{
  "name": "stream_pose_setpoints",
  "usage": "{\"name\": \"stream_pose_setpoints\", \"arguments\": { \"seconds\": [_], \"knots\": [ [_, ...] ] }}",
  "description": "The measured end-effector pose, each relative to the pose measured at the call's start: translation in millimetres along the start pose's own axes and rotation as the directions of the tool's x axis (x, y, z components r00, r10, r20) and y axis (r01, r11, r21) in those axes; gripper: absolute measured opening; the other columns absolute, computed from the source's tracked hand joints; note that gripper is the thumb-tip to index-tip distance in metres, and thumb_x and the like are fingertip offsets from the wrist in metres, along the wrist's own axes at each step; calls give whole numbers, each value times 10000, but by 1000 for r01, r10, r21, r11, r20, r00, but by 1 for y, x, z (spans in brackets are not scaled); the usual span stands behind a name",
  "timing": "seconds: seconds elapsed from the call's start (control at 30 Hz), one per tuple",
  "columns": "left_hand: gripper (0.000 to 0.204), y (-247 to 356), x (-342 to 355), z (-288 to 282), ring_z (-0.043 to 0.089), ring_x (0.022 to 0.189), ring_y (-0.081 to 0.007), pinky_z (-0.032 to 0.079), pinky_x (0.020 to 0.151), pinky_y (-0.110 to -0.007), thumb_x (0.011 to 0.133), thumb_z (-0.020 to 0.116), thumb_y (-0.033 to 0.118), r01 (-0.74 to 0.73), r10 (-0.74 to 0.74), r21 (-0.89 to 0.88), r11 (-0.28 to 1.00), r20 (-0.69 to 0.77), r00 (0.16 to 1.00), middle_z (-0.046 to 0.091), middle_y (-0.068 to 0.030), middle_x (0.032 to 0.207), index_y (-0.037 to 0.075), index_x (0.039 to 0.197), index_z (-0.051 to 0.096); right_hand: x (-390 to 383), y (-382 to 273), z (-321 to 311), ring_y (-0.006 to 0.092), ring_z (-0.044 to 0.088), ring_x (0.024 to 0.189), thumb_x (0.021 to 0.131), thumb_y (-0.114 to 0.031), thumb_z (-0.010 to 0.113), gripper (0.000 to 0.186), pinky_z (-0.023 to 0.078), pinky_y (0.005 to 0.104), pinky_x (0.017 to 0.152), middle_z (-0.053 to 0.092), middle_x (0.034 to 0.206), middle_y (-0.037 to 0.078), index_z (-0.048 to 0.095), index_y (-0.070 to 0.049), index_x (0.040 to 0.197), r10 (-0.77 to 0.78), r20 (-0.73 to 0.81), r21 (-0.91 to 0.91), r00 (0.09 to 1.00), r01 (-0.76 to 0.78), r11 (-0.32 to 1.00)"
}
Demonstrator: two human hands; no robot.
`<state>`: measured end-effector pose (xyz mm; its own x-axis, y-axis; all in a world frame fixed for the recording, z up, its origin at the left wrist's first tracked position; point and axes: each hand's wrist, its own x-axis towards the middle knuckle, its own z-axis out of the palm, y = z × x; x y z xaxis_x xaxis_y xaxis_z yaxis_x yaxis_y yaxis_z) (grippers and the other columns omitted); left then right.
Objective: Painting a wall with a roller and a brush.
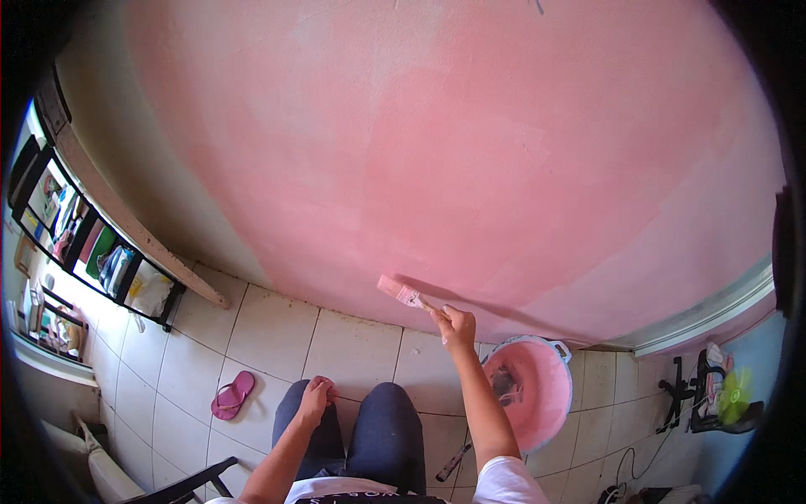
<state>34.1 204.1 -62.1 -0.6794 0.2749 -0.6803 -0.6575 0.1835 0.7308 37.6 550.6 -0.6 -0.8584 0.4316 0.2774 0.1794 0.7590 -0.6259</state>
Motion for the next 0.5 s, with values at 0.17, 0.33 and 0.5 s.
{"name": "stream_pose_setpoints", "arguments": {
  "seconds": [0.17,0.33,0.5],
  "knots": [
    [127,2,-2,0,535,636,-123,400,593,-260,858,445,198,0,1,-30,1000,11,1000,584,-29,736,93,872,516,-18,2,0,345,462,448,807,-403,569,455,336,406,448,429,478,157,452,-25,583,46,-103,93,994,-37,995],
    [121,-4,-1,-4,530,626,-120,394,577,-253,861,444,188,9,-9,-52,999,6,1000,578,-29,719,89,869,514,-73,9,-6,268,388,416,790,-403,595,472,294,374,430,374,463,134,439,-13,575,94,-154,144,984,-72,987],
    [119,-9,1,-1,522,612,-120,386,558,-246,868,442,183,12,-10,-67,998,33,999,574,-28,717,88,864,514,-107,24,5,271,404,406,789,-417,596,499,283,368,424,373,456,138,419,-10,562,159,-155,-1,975,-161,987]
  ]
}}
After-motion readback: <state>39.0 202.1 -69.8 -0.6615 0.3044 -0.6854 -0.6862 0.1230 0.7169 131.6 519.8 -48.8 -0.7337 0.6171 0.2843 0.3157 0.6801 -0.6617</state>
